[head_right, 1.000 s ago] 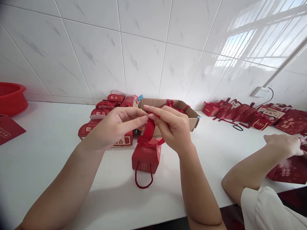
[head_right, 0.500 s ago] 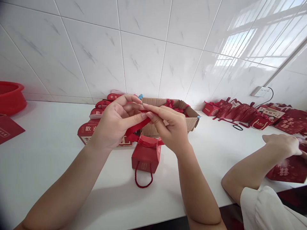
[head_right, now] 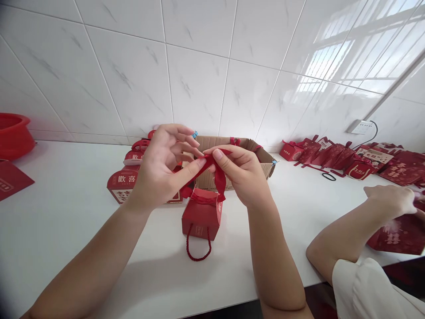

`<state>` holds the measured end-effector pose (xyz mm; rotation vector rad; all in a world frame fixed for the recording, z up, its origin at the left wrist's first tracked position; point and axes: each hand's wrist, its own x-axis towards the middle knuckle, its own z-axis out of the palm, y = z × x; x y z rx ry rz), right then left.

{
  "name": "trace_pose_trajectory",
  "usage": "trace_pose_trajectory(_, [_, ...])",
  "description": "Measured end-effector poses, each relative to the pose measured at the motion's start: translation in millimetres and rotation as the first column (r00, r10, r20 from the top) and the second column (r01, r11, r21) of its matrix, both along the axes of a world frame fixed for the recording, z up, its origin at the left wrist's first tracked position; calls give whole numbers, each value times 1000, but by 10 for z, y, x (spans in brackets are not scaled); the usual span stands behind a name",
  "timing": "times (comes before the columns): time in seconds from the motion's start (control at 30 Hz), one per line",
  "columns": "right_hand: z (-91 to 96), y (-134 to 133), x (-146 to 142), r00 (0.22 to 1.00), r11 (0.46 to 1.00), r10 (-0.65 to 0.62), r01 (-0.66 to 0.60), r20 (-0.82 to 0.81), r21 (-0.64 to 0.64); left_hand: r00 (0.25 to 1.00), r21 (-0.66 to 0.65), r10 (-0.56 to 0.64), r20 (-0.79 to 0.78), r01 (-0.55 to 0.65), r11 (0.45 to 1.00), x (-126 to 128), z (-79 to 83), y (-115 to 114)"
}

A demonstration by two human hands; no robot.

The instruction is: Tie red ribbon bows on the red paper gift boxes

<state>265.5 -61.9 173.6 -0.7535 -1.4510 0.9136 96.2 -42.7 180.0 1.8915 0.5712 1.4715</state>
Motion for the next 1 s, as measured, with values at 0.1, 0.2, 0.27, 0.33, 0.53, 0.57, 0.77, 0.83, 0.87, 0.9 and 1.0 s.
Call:
trace_pose_trajectory(0.1, [-6,19,22,999,999,25,-24,-23,43,963,-250,-184,-195,133,959,-61,62,8])
trace_pose_trajectory(0.2, [-1,16,68,997,992,9,-19,79,121,939,-340,-238,-246,147,929,-98,91,31])
trace_pose_trajectory(0.27, [13,-4,102,975,980,-49,5,217,198,956,-334,-191,-222,110,936,-103,90,48])
trace_pose_trajectory(0.33, [27,-28,127,927,958,-120,15,355,285,965,-339,-168,-202,92,936,-102,83,64])
trace_pose_trajectory(0.53, [16,-20,134,776,842,-375,56,507,537,979,-394,-178,-103,124,911,-96,81,96])
trace_pose_trajectory(0.57, [9,-9,131,762,817,-415,72,497,572,980,-405,-185,-78,139,904,-94,82,103])
trace_pose_trajectory(0.77, [-21,32,122,712,728,-547,144,441,670,975,-412,-218,-34,185,892,-93,60,141])
trace_pose_trajectory(0.83, [-25,34,121,711,721,-548,135,441,679,978,-386,-192,-85,145,911,-96,52,137])
trace_pose_trajectory(0.87, [-26,34,119,712,718,-548,130,440,683,977,-373,-185,-107,133,918,-98,50,133])
trace_pose_trajectory(0.9, [-26,33,117,712,716,-547,127,439,686,976,-363,-182,-122,127,923,-99,49,128])
trace_pose_trajectory(1.0, [-23,28,108,715,720,-541,122,443,683,975,-345,-183,-125,130,929,-93,49,115])
